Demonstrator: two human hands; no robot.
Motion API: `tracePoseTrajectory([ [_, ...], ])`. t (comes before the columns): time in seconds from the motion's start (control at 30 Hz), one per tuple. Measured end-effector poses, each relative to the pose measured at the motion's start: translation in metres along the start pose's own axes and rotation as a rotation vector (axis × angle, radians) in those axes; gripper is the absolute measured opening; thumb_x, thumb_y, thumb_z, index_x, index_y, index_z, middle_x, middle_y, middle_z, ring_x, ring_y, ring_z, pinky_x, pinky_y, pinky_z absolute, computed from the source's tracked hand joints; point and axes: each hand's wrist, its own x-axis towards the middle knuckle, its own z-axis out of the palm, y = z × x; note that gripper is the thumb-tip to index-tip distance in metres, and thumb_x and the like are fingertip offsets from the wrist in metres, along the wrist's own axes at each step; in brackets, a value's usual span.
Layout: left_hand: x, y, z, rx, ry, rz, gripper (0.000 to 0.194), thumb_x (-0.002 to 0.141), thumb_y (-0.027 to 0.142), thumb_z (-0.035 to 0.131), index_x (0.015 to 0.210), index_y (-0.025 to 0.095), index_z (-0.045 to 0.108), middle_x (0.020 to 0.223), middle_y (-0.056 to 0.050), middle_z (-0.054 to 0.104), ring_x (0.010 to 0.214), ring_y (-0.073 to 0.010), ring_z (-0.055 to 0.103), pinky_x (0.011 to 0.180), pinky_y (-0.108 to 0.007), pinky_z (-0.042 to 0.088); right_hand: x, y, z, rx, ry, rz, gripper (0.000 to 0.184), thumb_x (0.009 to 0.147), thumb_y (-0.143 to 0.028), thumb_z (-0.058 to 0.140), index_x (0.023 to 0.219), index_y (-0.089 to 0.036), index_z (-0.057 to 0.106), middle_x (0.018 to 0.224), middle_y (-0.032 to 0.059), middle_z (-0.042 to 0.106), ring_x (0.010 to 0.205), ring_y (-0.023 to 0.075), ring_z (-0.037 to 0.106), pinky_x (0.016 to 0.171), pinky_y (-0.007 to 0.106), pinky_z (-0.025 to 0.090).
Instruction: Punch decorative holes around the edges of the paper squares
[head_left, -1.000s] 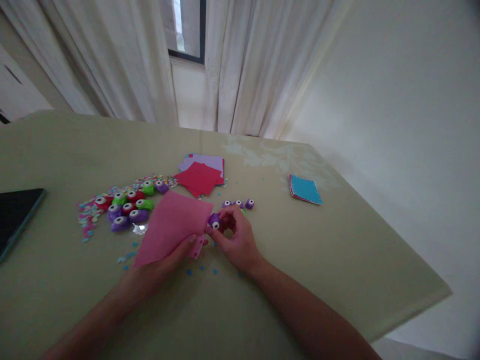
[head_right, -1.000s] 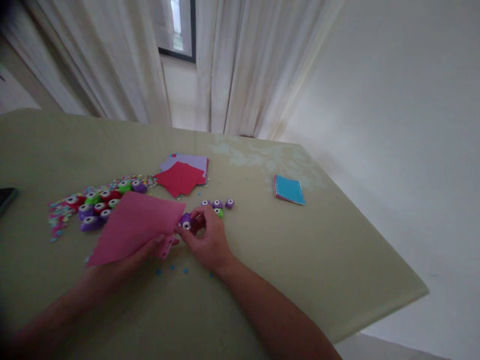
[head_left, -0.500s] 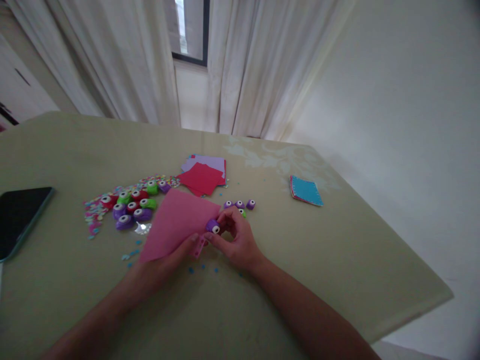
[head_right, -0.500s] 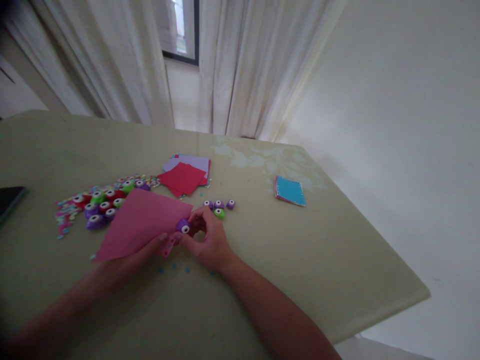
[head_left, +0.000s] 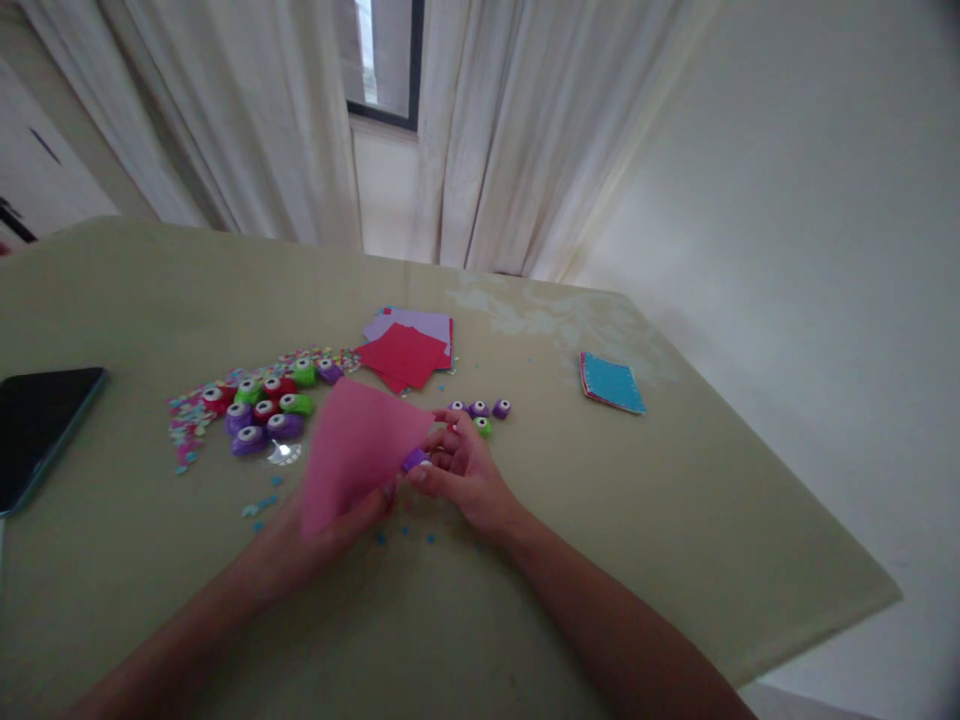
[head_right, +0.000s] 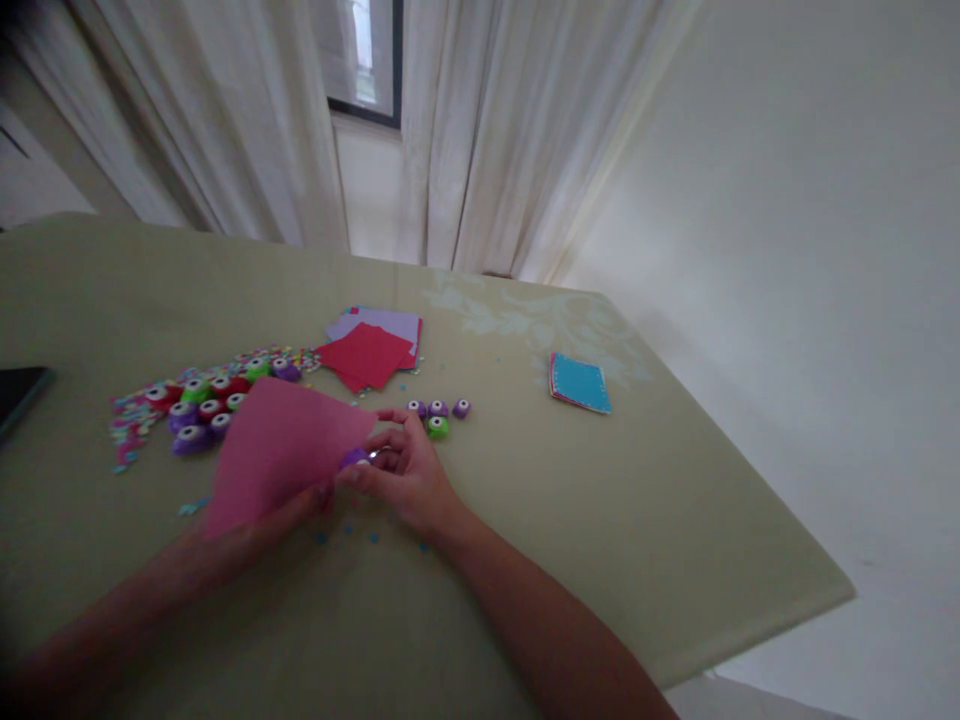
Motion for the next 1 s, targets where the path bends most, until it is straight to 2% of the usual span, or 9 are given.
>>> tracePoseTrajectory([
  [0.07, 0.002, 0.008, -0.001, -0.015, 0.024, -0.018, 0.046, 0.091, 0.062, 0.066, 0.113, 0.024, 0.078, 0.114, -0.007, 0.084, 0.101, -0.0292, 0.079, 0.089, -0.039, 0.066, 0.001, 0.000, -0.001, -0.021, -0.048, 0.025, 0.071, 0.062, -0.037, 0.103, 0.117, -0.025, 0.061, 0.098, -0.0018, 0.068, 0.078, 0.0131, 0.066, 0.070, 0.024, 0.054],
  [0.2, 0.006, 0.014, 0.002, -0.025, 0.087, 0.034, 0.033, 0.090, 0.057, 0.065, 0.093, 0.025, 0.076, 0.093, -0.005, 0.082, 0.087, -0.0264, 0.077, 0.082, -0.036, 0.065, 0.002, -0.002, -0.003, -0.060, -0.149, 0.067, 0.045, 0.071, -0.044, 0.097, 0.099, -0.020, 0.072, 0.096, 0.0022, 0.071, 0.085, 0.0175, 0.068, 0.079, 0.030, 0.057],
  [0.3, 0.008, 0.018, 0.002, -0.087, 0.093, 0.096, 0.029, 0.090, 0.052, 0.067, 0.092, 0.024, 0.074, 0.090, -0.005, 0.081, 0.084, -0.0242, 0.076, 0.079, -0.033, 0.064, 0.002, -0.003, -0.003, -0.039, -0.136, 0.076, 0.043, 0.072, -0.045, 0.096, 0.098, -0.020, 0.073, 0.093, 0.0015, 0.073, 0.077, 0.0160, 0.066, 0.074, 0.030, 0.057],
  [0.43, 0.008, 0.021, 0.000, -0.060, 0.164, 0.058, 0.033, 0.089, 0.054, 0.064, 0.088, 0.024, 0.077, 0.088, -0.005, 0.082, 0.082, -0.0259, 0.077, 0.078, -0.036, 0.065, 0.001, -0.005, -0.003, -0.052, -0.145, 0.062, 0.043, 0.074, -0.045, 0.095, 0.103, -0.020, 0.074, 0.095, 0.0016, 0.074, 0.072, 0.0127, 0.063, 0.064, 0.024, 0.052],
  [0.57, 0.008, 0.027, -0.002, 0.019, 0.114, 0.021, 0.038, 0.089, 0.058, 0.062, 0.078, 0.024, 0.076, 0.075, -0.004, 0.079, 0.070, -0.0265, 0.075, 0.066, -0.035, 0.064, 0.001, -0.006, -0.003, -0.083, -0.154, 0.052, 0.043, 0.073, -0.046, 0.096, 0.101, -0.020, 0.075, 0.092, 0.0011, 0.074, 0.076, 0.0138, 0.064, 0.068, 0.024, 0.052],
  [0.63, 0.007, 0.032, -0.002, 0.016, 0.099, 0.022, 0.039, 0.088, 0.060, 0.064, 0.084, 0.024, 0.077, 0.078, -0.004, 0.080, 0.072, -0.0273, 0.076, 0.064, -0.035, 0.065, 0.002, -0.006, -0.003, -0.087, -0.148, 0.044, 0.043, 0.072, -0.047, 0.096, 0.096, -0.020, 0.075, 0.089, 0.0005, 0.073, 0.075, 0.0135, 0.063, 0.069, 0.025, 0.052],
  [0.77, 0.005, 0.036, 0.000, 0.027, 0.096, -0.004, 0.040, 0.088, 0.060, 0.066, 0.097, 0.023, 0.079, 0.093, -0.005, 0.084, 0.081, -0.0293, 0.078, 0.076, -0.040, 0.068, 0.004, -0.008, -0.005, -0.077, -0.136, 0.054, 0.047, 0.067, -0.051, 0.098, 0.092, -0.020, 0.074, 0.086, 0.0000, 0.072, 0.071, 0.0131, 0.061, 0.064, 0.024, 0.048],
  [0.9, 0.006, 0.033, 0.000, 0.015, 0.102, -0.015, 0.041, 0.089, 0.058, 0.069, 0.104, 0.022, 0.079, 0.110, -0.007, 0.084, 0.099, -0.0300, 0.079, 0.093, -0.042, 0.066, 0.003, -0.009, -0.006, -0.114, -0.149, 0.075, 0.045, 0.074, -0.053, 0.094, 0.094, -0.019, 0.074, 0.087, 0.0006, 0.073, 0.065, 0.0102, 0.056, 0.057, 0.021, 0.042],
  [1.0, 0.007, 0.032, 0.001, -0.001, 0.103, 0.021, 0.041, 0.089, 0.058, 0.067, 0.106, 0.022, 0.078, 0.108, -0.006, 0.084, 0.100, -0.0300, 0.079, 0.095, -0.043, 0.065, 0.003, -0.008, -0.006, -0.112, -0.148, 0.067, 0.046, 0.073, -0.053, 0.095, 0.095, -0.018, 0.074, 0.090, 0.0018, 0.075, 0.070, 0.0118, 0.061, 0.061, 0.022, 0.045],
])
